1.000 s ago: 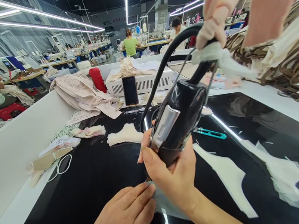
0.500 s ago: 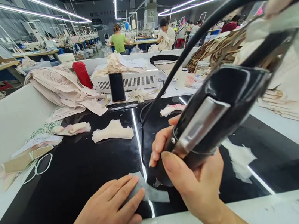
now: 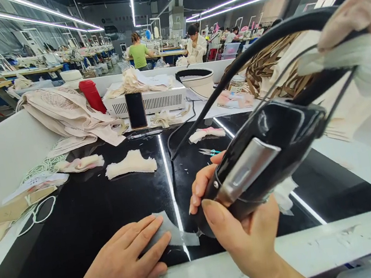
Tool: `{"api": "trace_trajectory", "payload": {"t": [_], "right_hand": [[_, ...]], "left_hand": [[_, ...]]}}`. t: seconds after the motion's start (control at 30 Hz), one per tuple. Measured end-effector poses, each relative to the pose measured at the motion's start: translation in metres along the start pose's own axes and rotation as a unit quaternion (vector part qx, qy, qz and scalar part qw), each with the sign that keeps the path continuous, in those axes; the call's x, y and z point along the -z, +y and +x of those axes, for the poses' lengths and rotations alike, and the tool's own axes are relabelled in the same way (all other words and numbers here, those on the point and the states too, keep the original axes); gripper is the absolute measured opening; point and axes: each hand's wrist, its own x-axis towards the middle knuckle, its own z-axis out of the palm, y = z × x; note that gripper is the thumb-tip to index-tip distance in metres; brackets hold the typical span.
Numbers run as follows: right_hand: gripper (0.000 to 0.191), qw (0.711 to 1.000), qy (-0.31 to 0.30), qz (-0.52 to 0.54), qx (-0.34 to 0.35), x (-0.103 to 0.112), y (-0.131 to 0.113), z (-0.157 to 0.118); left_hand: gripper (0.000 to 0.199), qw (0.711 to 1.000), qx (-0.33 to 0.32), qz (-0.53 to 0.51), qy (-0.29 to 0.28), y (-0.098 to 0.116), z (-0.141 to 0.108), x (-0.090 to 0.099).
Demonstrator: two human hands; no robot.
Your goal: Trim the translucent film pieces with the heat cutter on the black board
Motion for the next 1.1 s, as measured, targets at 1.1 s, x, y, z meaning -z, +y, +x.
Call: {"api": "trace_trajectory", "payload": {"t": [1.1], "right_hand": [[0.043,0.991,0.028,-0.130,-0.022,-0.009,-0.026,0.008]], "left_hand": [[0.037,0.978,0.115,-0.152,-0.080,-0.012,0.003,0.012]]}}
